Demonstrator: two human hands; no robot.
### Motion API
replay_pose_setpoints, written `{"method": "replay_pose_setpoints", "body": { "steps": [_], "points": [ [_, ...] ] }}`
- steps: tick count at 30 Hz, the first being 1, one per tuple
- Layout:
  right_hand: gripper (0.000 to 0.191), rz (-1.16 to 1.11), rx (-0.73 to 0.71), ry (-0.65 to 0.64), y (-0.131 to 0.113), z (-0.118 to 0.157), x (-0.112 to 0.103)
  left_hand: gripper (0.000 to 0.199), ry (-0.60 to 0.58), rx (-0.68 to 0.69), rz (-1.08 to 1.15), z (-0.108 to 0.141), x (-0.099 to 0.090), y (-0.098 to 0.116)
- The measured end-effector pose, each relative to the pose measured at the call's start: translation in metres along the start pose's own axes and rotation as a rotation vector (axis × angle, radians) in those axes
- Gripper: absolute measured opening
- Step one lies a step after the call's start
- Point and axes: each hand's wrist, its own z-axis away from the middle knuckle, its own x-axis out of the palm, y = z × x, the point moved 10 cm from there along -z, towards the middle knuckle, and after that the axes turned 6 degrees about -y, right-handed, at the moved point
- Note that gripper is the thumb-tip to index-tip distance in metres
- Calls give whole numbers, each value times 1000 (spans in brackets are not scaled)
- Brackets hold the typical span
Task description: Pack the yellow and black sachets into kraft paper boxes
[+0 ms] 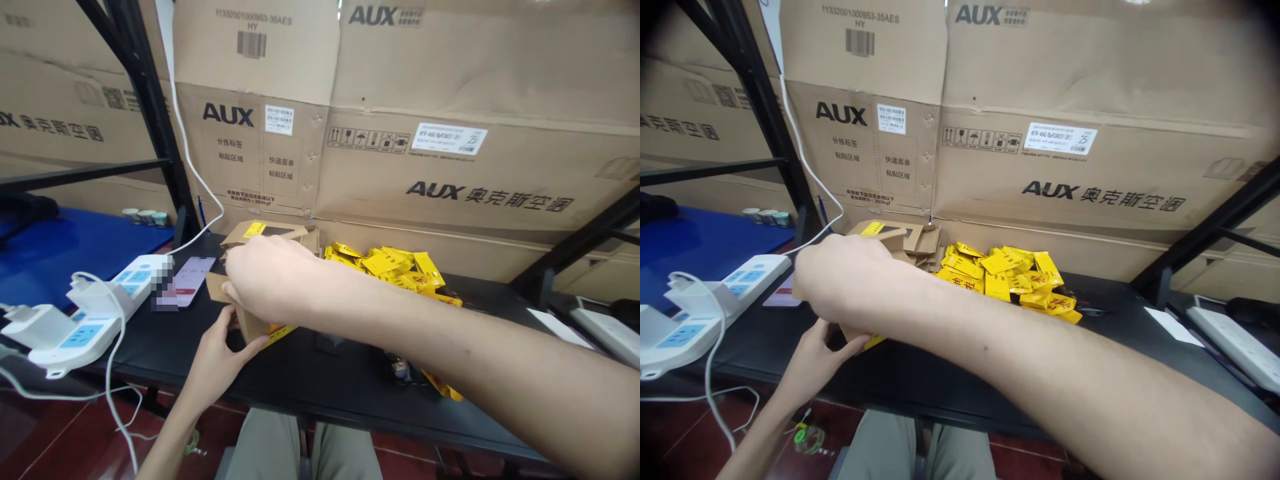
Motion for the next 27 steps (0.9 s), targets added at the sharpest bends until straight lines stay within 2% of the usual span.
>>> {"method": "replay_pose_setpoints", "body": {
  "steps": [3,8,11,13,17,19,21,24,27],
  "points": [
    [21,73,-6,-126,0,2,13,47,1,14,3,0,1,-1],
    [32,298,-162,-311,-13,12,34,45,-1,46,-15,-1,1,2],
    [33,278,-169,-322,-7,15,39,47,-6,39,-1,-1,1,2],
    [31,201,-166,-241,-1,15,34,51,-15,32,41,-1,2,1],
    [36,13,-2,94,34,23,4,61,-54,25,156,-4,8,-7],
    [40,-4,38,229,49,32,-7,66,-74,27,214,-7,12,-13],
    [43,-2,46,311,61,41,-11,72,-62,48,263,-9,12,-17],
    [41,-51,21,347,74,50,-5,86,94,183,277,-12,-6,-5],
    [33,-140,-33,383,81,57,4,90,286,417,233,-7,-32,28]
  ]
}}
